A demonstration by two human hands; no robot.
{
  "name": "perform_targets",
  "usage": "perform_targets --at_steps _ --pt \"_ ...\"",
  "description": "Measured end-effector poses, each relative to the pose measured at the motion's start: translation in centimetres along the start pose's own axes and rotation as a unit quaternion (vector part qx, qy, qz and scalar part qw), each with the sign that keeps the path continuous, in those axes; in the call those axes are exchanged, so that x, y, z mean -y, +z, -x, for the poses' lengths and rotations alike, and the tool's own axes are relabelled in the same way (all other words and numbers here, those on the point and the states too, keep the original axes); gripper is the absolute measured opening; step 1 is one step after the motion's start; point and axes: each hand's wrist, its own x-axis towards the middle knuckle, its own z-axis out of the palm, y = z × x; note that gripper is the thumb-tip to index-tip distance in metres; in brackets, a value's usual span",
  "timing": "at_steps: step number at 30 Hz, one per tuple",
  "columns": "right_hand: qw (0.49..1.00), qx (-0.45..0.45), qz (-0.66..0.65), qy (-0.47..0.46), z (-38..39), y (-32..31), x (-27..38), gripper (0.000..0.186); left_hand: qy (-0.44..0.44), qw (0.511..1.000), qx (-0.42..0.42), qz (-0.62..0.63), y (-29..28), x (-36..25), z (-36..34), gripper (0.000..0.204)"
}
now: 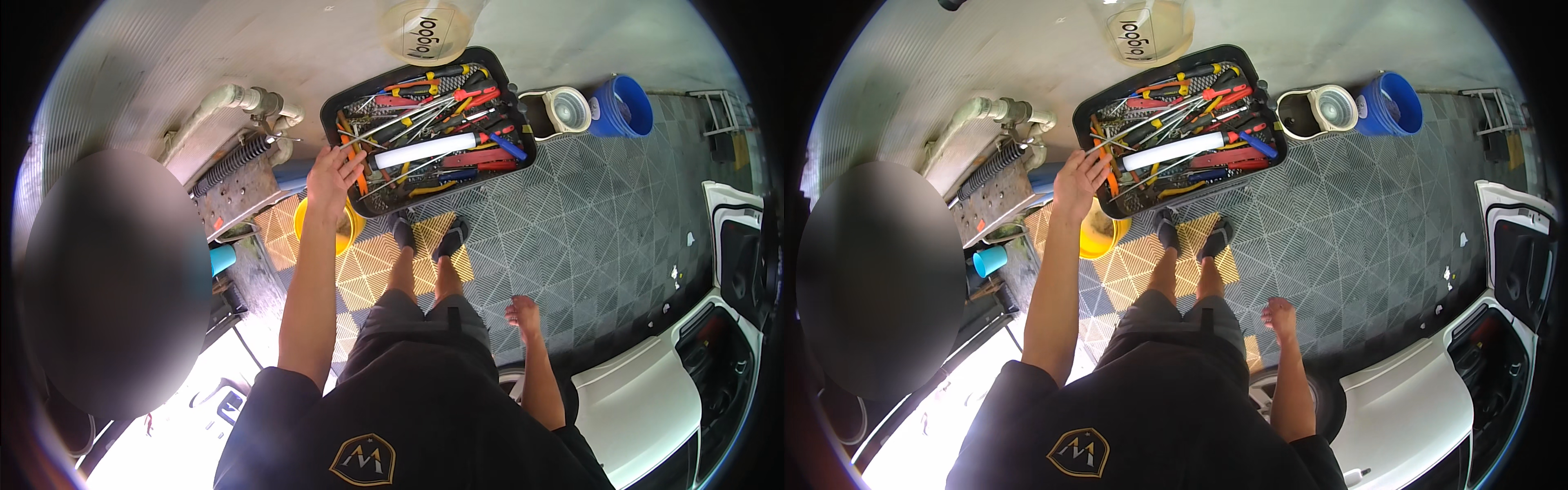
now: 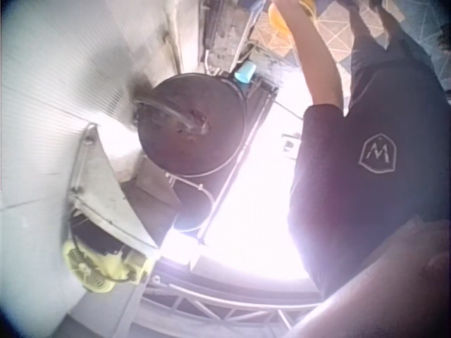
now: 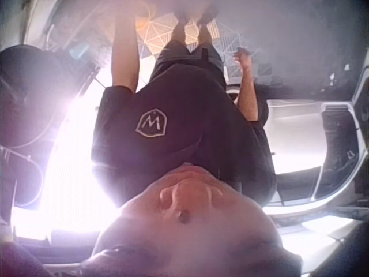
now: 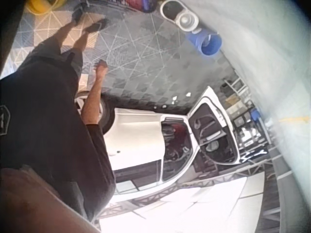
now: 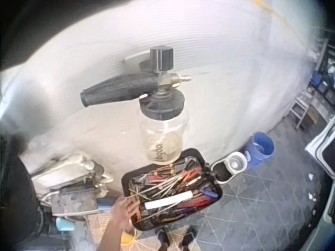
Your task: The person removes a white car door handle using a trim tool, wipes the door edge with a cloth, and then uses a screwdriver to work on the door handle area. The person retrieves tools from a toolbox and continues adjusting the door handle mechanism.
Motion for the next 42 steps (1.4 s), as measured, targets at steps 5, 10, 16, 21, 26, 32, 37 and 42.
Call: perform_targets --at_steps 5,10,16,21,26,32,37,42 --pt "1.000 -0.002 0.010 -0.004 0.2 0.4 0.6 0.031 0.021 0.999 0.039 0.030 -0.1 -0.5 0.4 0.044" --pt "1.000 0.002 0.011 0.012 0.7 0.9 1.2 0.031 0.060 0.988 -0.106 0.096 -2.4 1.4 -0.2 0.030" --pt "1.000 -0.011 -0.007 0.008 0.4 1.2 0.3 0.030 0.031 0.994 -0.103 0.004 -2.3 4.2 1.2 0.023" --pt "1.000 0.003 0.002 0.008 0.0 1.2 -0.2 0.032 0.040 0.933 -0.071 -0.352 -1.0 5.0 1.9 0.023" --pt "1.000 0.004 0.004 0.027 -0.2 1.6 0.1 0.033 0.111 0.705 0.018 -0.700 0.5 5.0 2.8 0.032" --pt "1.000 0.003 -0.016 0.021 0.2 1.9 -0.1 0.033 0.040 0.707 0.037 -0.706 1.6 4.1 3.9 0.031" --pt "0.999 0.001 -0.017 0.027 0.3 2.3 0.0 0.033 0.123 0.697 0.043 -0.705 0.7 5.5 4.9 0.028" --pt "0.998 -0.025 0.024 -0.044 0.3 3.2 3.5 0.028 0.121 0.694 0.029 -0.709 1.4 5.3 5.2 0.026"
